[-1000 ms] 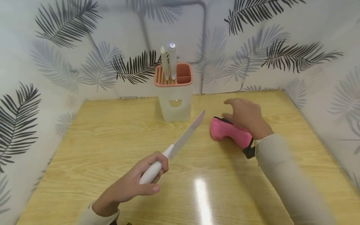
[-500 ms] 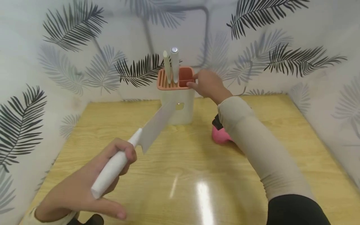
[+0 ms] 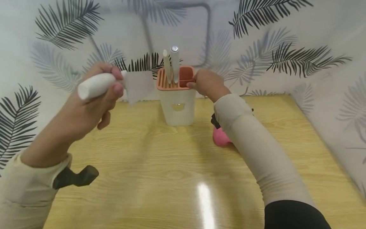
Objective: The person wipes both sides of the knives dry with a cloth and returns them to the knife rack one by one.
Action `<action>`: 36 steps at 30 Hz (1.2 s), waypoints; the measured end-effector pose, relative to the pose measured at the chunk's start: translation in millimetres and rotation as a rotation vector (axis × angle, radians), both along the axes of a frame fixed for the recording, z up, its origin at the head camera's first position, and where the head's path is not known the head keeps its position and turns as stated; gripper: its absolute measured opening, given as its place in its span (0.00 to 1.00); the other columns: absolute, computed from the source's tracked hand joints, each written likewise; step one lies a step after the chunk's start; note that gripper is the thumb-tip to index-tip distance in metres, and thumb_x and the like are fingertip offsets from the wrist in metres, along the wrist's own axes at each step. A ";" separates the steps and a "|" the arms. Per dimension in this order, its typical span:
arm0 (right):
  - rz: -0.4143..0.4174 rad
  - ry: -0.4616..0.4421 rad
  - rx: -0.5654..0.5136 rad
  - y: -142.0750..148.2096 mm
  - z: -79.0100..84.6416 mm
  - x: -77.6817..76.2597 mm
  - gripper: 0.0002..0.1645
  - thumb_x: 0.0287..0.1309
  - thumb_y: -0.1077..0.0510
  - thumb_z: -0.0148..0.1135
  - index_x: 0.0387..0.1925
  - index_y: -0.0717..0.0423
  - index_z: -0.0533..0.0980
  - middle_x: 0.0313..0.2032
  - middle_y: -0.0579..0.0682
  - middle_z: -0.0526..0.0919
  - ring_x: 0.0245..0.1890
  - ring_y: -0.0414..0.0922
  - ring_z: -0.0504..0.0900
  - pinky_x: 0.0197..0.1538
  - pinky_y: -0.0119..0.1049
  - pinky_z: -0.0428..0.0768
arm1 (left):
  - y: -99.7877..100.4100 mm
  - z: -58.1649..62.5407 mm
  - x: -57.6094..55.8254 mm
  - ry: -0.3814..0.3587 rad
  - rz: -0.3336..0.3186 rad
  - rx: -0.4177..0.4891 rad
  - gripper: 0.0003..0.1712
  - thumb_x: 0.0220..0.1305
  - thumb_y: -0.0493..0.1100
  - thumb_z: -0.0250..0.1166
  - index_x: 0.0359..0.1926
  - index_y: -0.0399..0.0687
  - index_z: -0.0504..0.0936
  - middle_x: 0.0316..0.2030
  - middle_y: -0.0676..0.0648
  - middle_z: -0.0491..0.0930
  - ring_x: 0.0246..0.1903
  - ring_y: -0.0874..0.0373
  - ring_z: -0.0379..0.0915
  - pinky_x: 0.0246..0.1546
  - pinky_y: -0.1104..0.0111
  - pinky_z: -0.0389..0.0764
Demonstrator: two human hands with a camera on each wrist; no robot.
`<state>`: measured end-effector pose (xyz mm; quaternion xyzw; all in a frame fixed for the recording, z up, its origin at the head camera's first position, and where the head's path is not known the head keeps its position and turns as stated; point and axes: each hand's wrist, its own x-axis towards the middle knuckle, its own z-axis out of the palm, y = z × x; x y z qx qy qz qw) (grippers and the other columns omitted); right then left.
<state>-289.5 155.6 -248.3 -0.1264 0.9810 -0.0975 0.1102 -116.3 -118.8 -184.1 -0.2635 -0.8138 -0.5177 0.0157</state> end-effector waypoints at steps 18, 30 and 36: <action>-0.020 -0.024 0.071 -8.4 11.7 6.2 0.25 0.74 0.42 0.49 0.58 0.52 0.78 0.40 0.52 0.85 0.39 0.47 0.78 0.46 0.48 0.76 | 36.0 10.1 -60.3 -0.107 0.004 0.021 0.07 0.77 0.47 0.51 0.49 0.53 0.64 0.34 0.51 0.60 0.21 0.59 0.50 0.12 0.69 0.58; -0.059 -0.037 0.071 -9.0 16.1 7.1 0.22 0.74 0.41 0.49 0.45 0.51 0.82 0.27 0.47 0.84 0.33 0.43 0.80 0.45 0.47 0.73 | 40.5 0.8 -108.0 0.247 0.416 -0.347 0.25 0.71 0.61 0.58 0.56 0.49 0.79 0.51 0.45 0.71 0.44 0.54 0.70 0.42 0.64 0.69; -0.071 -0.036 0.074 -10.4 16.0 9.9 0.23 0.74 0.41 0.48 0.47 0.51 0.82 0.30 0.48 0.85 0.34 0.44 0.80 0.45 0.47 0.73 | 43.8 -6.0 -133.9 0.226 0.415 -0.337 0.26 0.72 0.61 0.55 0.53 0.46 0.78 0.49 0.45 0.77 0.47 0.54 0.74 0.49 0.63 0.75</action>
